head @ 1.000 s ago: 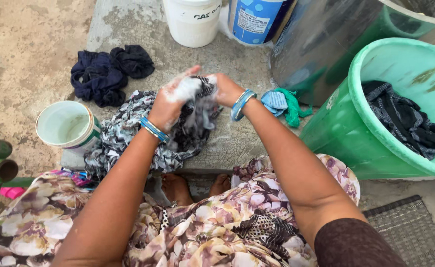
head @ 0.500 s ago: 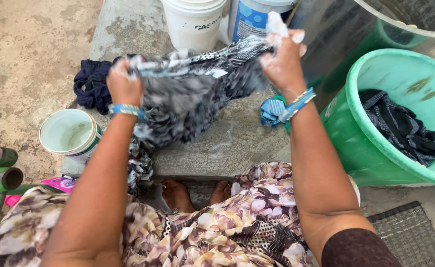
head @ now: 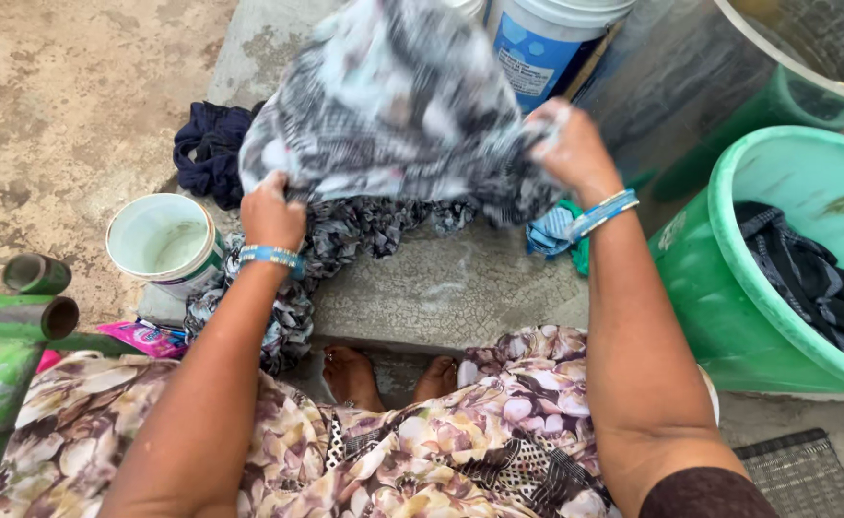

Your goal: The person washes clothes by hand on a stone surface, applying soap and scrubbing them with a green brush.

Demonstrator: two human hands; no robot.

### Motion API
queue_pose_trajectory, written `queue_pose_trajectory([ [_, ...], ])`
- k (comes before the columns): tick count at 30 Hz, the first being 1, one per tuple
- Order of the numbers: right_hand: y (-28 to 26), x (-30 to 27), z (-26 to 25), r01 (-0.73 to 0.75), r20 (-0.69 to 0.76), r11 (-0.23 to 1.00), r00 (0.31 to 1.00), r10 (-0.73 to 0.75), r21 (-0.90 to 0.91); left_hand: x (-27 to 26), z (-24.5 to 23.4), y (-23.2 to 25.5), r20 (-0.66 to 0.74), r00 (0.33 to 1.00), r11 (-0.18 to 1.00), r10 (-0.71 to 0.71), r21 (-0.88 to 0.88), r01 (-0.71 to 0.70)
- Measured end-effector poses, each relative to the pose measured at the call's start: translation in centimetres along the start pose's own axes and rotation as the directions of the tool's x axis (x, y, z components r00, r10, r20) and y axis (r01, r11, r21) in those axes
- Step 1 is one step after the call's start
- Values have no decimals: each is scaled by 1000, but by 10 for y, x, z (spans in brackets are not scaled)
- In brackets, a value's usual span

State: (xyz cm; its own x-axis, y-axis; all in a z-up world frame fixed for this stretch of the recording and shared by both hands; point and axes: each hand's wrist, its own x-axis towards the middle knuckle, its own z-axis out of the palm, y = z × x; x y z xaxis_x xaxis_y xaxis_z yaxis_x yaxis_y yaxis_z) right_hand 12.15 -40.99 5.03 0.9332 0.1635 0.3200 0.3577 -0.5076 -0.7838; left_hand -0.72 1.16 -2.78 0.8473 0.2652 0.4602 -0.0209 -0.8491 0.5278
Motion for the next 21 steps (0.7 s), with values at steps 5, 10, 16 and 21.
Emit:
queue_pose_trajectory([
  [5, -6, -13, 39, 54, 564, 956, 816, 124, -288, -1, 0, -19, -116, 992, 999, -51, -7, 51],
  [10, 10, -28, 86, 390, 760, 867, 649, -21, -310, -3, -20, 0, -1, 966, 963, -260, -66, 259],
  [16, 11, -32, 106, 170, 912, 985, 402, -74, 5, -10, -11, 14, -89, 990, 984, 111, -130, -122],
  [21, 54, -6, 91, -130, 442, 988, 884, 155, -86, -18, 7, 12, 66, 997, 997, 31, -70, -27],
])
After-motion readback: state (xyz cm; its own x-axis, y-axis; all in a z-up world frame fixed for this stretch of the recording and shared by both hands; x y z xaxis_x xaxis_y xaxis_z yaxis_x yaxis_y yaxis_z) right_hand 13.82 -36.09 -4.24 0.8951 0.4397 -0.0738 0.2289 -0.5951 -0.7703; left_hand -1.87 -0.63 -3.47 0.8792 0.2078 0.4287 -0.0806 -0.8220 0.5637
